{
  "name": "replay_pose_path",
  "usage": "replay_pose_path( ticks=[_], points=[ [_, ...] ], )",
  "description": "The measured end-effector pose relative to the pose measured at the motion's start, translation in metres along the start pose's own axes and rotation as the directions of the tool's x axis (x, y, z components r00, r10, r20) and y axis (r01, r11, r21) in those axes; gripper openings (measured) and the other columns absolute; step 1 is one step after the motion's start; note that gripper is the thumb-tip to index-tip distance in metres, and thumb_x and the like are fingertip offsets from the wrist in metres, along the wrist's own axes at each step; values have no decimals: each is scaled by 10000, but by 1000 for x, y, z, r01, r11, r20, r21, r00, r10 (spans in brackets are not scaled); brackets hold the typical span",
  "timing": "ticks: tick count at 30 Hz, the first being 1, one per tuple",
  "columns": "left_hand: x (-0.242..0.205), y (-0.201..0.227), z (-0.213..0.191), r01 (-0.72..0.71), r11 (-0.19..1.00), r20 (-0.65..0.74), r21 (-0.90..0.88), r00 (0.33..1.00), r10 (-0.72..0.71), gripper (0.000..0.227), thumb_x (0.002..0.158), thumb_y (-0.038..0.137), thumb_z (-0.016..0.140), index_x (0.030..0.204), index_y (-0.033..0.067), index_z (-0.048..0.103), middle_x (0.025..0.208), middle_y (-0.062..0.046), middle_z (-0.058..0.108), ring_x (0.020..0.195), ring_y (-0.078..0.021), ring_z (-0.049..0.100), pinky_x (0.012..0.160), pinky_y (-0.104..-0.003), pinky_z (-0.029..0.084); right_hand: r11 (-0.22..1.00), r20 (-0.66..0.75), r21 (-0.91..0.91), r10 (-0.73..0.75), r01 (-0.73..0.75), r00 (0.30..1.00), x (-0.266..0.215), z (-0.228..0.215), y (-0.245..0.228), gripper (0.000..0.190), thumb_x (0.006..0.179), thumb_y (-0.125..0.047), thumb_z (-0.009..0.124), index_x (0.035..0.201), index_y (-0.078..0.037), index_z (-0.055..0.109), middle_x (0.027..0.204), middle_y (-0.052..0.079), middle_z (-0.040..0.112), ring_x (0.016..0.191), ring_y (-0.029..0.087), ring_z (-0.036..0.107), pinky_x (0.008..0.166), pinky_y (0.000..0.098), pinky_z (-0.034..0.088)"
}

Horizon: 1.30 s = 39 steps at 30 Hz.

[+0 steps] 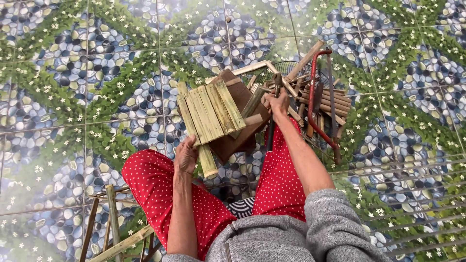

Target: The person assembles a small bamboo structure by arranging split bamboo pieces on a wooden base and securing them with a hammer and nails. They repeatedly adjust the bamboo pieces and hammer them into place.

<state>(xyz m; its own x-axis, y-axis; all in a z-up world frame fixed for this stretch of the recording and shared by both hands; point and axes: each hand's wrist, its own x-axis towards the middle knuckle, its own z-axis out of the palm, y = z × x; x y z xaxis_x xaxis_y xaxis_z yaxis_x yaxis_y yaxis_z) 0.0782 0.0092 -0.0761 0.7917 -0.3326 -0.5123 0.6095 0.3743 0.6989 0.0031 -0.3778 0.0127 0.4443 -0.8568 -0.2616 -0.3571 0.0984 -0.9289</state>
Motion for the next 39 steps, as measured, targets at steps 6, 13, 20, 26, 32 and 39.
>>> replay_pose_path(
  ticks=[6, 13, 20, 26, 32, 39],
  points=[
    [-13, 4, 10, 8, 999, 12, 44, 1000, -8, 336, 861, 211, 862, 1106, 29, 722, 916, -102, 774, 679, -157, 744, 707, -324, 639, 1000, 191, 13, -6, 3, 982, 44, 17, 5, 309, 777, -32, 787, 1031, -26, 610, 622, 129, 662, 393, 168, 625, 253, 242, 436],
    [-15, 6, 6, 7, 995, 20, 100, 1000, -9, 454, 874, 231, 852, 1216, -3, 666, 950, -102, 766, 716, -162, 740, 709, -315, 628, 998, 297, 57, -35, 19, 954, 87, 62, -11, 364, 774, -10, 800, 1073, 45, 600, 741, 128, 640, 490, 205, 713, 256, 224, 455],
    [-38, 13, 25, 4, 992, 54, 123, 998, -11, 592, 887, 271, 841, 1318, -55, 599, 995, -123, 762, 757, -166, 732, 710, -301, 616, 995, 460, -4, -82, 95, 884, 98, 87, -33, 308, 818, 9, 753, 1072, 55, 586, 719, 140, 671, 540, 221, 745, 280, 205, 489],
    [-69, 52, 70, 2, 986, 105, 165, 994, -19, 703, 898, 317, 830, 1387, -95, 536, 1058, -158, 736, 799, -182, 703, 685, -284, 581, 947, 609, -189, -96, 261, 788, 152, 109, -6, 291, 771, -100, 813, 1028, -19, 704, 722, 127, 688, 597, 212, 734, 300, 226, 500],
    [-67, 55, 80, 1, 972, 122, 233, 992, -30, 662, 895, 331, 826, 1369, -58, 578, 1073, -139, 738, 813, -170, 713, 675, -260, 584, 872, 641, -308, -106, 381, 760, 143, 126, -20, 248, 748, -162, 852, 977, -97, 778, 717, 89, 636, 510, 212, 654, 287, 244, 519],
    [-54, 45, 77, -49, 945, 152, 323, 988, -1, 577, 929, 360, 800, 1354, 6, 633, 1054, -113, 723, 798, -154, 671, 636, -237, 558, 805, 681, -378, -92, 457, 726, 126, 136, -36, 277, 776, -147, 840, 1033, -74, 768, 863, 169, 699, 453, 217, 654, 295, 223, 536]
  ],
)
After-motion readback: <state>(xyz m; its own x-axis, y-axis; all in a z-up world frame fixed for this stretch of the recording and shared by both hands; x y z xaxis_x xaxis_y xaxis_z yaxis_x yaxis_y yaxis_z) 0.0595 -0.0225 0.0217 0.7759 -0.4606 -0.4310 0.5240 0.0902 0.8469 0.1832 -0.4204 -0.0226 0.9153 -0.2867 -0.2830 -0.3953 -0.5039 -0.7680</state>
